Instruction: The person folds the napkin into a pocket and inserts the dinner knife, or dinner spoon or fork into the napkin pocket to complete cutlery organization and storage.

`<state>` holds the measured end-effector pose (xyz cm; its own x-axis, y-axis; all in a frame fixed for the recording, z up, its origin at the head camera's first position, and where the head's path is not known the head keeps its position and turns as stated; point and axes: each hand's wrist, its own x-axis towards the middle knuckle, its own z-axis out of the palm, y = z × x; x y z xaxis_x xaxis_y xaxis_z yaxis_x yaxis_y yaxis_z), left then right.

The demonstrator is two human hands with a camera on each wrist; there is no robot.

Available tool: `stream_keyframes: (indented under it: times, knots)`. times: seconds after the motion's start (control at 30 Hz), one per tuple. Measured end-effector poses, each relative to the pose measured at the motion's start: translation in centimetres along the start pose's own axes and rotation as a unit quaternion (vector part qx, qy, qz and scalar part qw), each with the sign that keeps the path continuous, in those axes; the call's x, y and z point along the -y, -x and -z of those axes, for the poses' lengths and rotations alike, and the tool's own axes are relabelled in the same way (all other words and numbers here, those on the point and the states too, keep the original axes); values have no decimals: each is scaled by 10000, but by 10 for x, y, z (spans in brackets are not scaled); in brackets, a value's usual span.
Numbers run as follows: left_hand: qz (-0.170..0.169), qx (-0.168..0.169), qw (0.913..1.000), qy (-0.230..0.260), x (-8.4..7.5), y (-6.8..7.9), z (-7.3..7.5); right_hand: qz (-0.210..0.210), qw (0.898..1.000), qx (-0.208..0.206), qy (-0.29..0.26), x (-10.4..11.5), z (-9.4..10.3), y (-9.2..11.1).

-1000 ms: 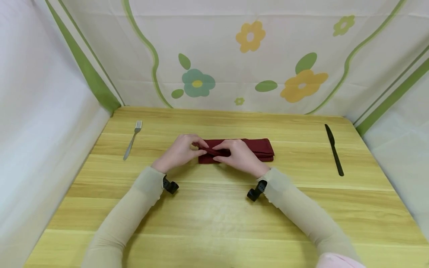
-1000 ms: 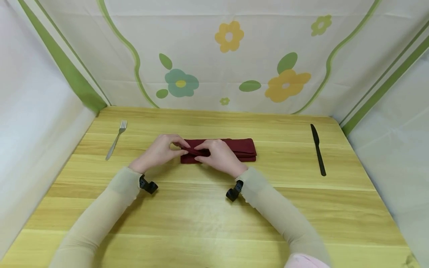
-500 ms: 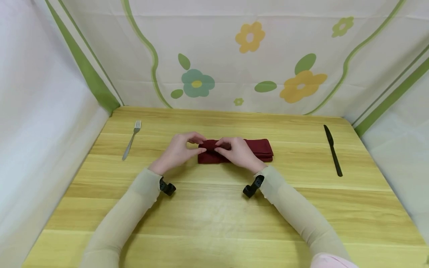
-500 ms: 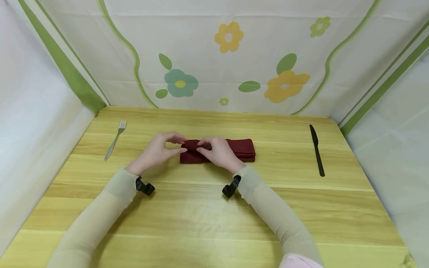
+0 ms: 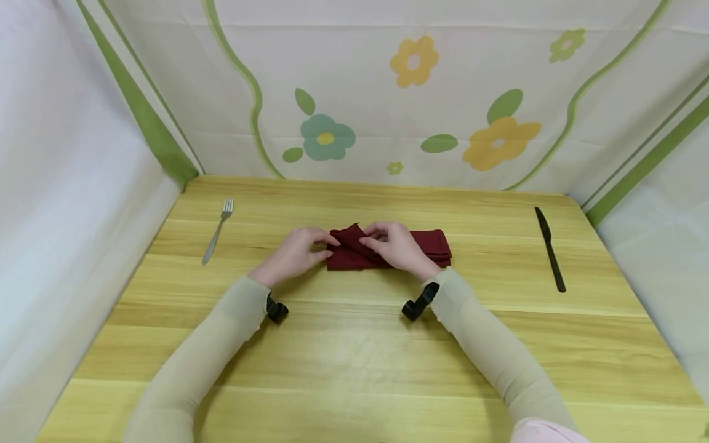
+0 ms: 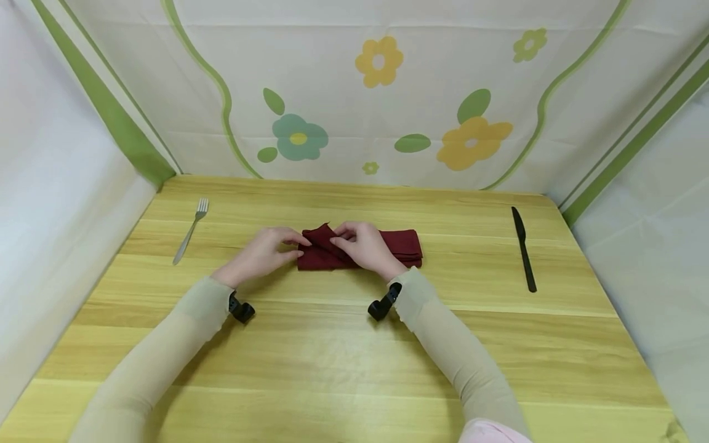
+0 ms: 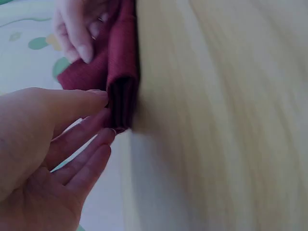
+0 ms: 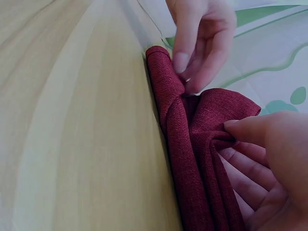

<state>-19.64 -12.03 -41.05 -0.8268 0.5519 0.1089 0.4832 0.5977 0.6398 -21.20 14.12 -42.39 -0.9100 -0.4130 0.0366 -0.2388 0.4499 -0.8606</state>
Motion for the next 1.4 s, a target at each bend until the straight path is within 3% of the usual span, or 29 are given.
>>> stream_keyframes:
  times: [0.37, 0.8, 1.07, 1.23, 1.4]
  knots:
    - [76, 504, 9976, -462, -2, -10, -1, -37, 10000, -72, 53, -1, 0, 1]
    - [73, 571, 9968, -550, -3, -13, -1, 155, 9997, -146, 122, -2, -1, 1]
    - [89, 431, 9986, -302, -3, -9, 2, 253, 9993, -178, 211, 2, -3, 1]
    - [28, 280, 9993, 262, -4, -7, 7, 389, 9986, -165, 321, 4, -4, 3]
    - [34, 247, 9982, 542, -6, -6, 9, 533, 9967, 122, 603, 8, -6, 4]
